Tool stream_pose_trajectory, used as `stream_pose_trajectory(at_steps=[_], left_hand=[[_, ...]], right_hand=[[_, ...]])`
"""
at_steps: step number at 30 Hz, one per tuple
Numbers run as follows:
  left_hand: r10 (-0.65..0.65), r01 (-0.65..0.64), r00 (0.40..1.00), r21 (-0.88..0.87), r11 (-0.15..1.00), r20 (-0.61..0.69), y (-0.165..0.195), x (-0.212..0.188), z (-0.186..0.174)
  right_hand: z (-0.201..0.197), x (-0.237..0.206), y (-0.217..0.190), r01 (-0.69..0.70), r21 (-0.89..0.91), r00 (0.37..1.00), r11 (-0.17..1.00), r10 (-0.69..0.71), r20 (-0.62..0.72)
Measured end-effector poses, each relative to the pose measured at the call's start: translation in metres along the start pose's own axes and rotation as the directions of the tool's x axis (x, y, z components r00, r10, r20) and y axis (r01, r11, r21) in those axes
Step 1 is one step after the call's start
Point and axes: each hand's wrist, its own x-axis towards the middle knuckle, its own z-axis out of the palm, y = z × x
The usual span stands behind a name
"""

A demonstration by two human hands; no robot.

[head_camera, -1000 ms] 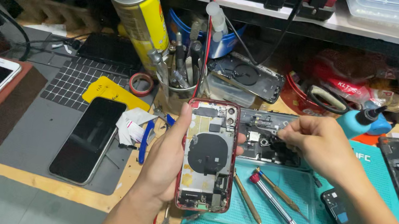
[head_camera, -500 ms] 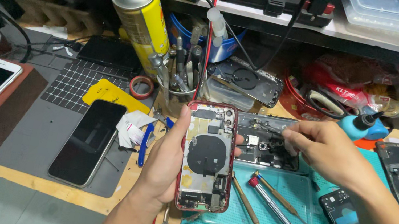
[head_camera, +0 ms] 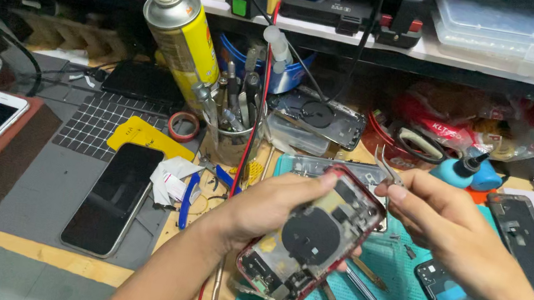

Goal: The person holds a disassembled smartphone frame and uses a pry tool and screwdriver to scrape and work on components inside the frame, repositioning the phone repeatedly and picking up different tools from the mat while working around the edges of the device.

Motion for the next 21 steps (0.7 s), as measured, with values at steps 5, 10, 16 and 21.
stream_pose_trajectory(at_steps=[5,10,16,21], left_hand=[[-0.186,0.164,0.976,0.176,0.971,0.115,0.007,0.016,-0.003],[-0.016,0.037,0.996,-0.229,0.973,0.092,0.015,0.011,-0.008],[0.411,-0.413,0.911,-0.075,0.908,-0.039,-0.012,-0.014,0.014],[0.540,-0.526,0.831,0.128,0.841,-0.134,-0.034,-0.011,0.040]], right_hand=[[0.002,-0.004,0.007,0.036,0.150,0.993,0.988,-0.052,0.104],[0.005,-0.010,0.022,-0.065,0.322,0.998,0.944,0.065,0.009],[0.018,-0.010,0.030,-0.019,0.614,0.993,0.789,0.085,-0.079],[0.036,-0.016,0.035,0.000,0.637,0.997,0.771,0.048,-0.059]])
